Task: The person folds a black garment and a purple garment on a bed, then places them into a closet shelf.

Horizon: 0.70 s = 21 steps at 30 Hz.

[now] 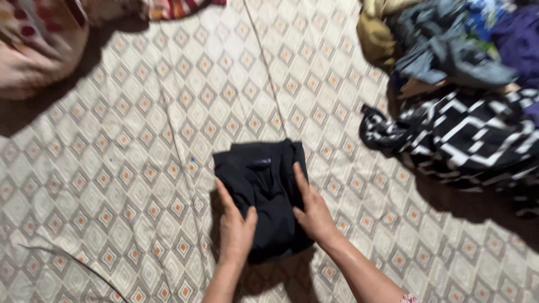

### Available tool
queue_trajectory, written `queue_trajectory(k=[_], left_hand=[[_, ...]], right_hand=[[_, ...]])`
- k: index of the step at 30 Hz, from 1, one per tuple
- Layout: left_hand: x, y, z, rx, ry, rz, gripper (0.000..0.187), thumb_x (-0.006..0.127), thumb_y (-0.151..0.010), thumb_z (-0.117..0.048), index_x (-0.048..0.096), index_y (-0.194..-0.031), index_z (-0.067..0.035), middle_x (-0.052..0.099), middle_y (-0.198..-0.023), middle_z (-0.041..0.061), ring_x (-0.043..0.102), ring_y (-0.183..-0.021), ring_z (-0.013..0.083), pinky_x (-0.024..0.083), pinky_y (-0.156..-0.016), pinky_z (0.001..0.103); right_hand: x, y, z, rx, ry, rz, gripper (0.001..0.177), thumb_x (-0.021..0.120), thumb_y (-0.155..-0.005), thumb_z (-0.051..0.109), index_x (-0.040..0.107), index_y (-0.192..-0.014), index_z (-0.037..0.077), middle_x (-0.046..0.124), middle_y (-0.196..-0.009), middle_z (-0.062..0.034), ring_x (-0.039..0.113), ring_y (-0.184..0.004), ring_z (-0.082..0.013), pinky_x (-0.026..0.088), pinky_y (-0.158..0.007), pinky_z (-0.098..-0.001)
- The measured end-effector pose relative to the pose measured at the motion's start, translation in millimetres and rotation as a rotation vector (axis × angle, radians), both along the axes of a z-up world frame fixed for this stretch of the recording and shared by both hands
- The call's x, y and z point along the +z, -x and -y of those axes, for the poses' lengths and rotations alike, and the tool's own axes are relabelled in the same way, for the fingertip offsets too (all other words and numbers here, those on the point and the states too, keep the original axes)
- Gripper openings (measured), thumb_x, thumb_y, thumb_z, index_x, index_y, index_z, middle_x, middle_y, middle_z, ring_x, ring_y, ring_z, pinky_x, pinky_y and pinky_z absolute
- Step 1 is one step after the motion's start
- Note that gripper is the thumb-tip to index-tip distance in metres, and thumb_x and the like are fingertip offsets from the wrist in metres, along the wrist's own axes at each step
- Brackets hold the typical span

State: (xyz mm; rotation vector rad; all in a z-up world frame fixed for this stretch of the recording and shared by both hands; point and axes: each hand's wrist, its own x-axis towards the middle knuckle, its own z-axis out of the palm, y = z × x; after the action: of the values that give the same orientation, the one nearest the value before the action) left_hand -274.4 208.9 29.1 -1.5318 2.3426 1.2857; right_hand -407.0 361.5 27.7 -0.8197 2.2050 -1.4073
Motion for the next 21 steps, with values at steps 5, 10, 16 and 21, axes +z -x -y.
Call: queue_trajectory(k=[5,10,16,21], left_hand=[[71,16,-44,-0.171,0.237,-0.258,0.102,0.063,-0.090,-0.014,-0.006,-0.163,-0.029,0.043,-0.147,0.033,0.064,-0.106,0.0521,0.055,-0.086,0.055],[124,21,-82,-0.199,0.305,-0.232,0.096,0.060,-0.091,-0.011,-0.003,-0.159,-0.036,0.017,-0.161,0.033,0.060,-0.111,0.0548,0.058,-0.081,0.055],[158,24,-107,-0.256,0.486,-0.478,0.098,0.057,-0.088,-0.003,0.000,-0.161,-0.035,0.008,-0.158,0.038,0.054,-0.117,0.0597,0.060,-0.078,0.052],[185,20,-127,-0.310,0.450,-0.386,0.096,0.059,-0.090,-0.004,0.002,-0.159,-0.039,-0.001,-0.164,0.035,0.063,-0.103,0.0562,0.061,-0.072,0.052]], right_hand=[[84,7,-20,0.100,-0.040,-0.272,0.094,0.058,-0.073,-0.017,0.044,-0.153,0.030,0.051,-0.145,-0.0290,0.057,-0.126,-0.0486,0.051,-0.101,-0.0470],[147,12,-41,0.123,-0.307,-0.301,0.095,0.057,-0.074,-0.013,0.041,-0.153,0.037,0.036,-0.152,-0.0325,0.063,-0.109,-0.0489,0.054,-0.089,-0.0491],[197,6,-68,0.125,-0.458,-0.350,0.097,0.055,-0.078,-0.010,0.033,-0.155,0.044,0.022,-0.159,-0.0329,0.070,-0.093,-0.0467,0.058,-0.081,-0.0488],[229,-8,-93,0.005,-0.404,-0.375,0.100,0.056,-0.077,-0.011,0.023,-0.157,0.039,0.011,-0.164,-0.0305,0.068,-0.093,-0.0482,0.058,-0.075,-0.0501]])
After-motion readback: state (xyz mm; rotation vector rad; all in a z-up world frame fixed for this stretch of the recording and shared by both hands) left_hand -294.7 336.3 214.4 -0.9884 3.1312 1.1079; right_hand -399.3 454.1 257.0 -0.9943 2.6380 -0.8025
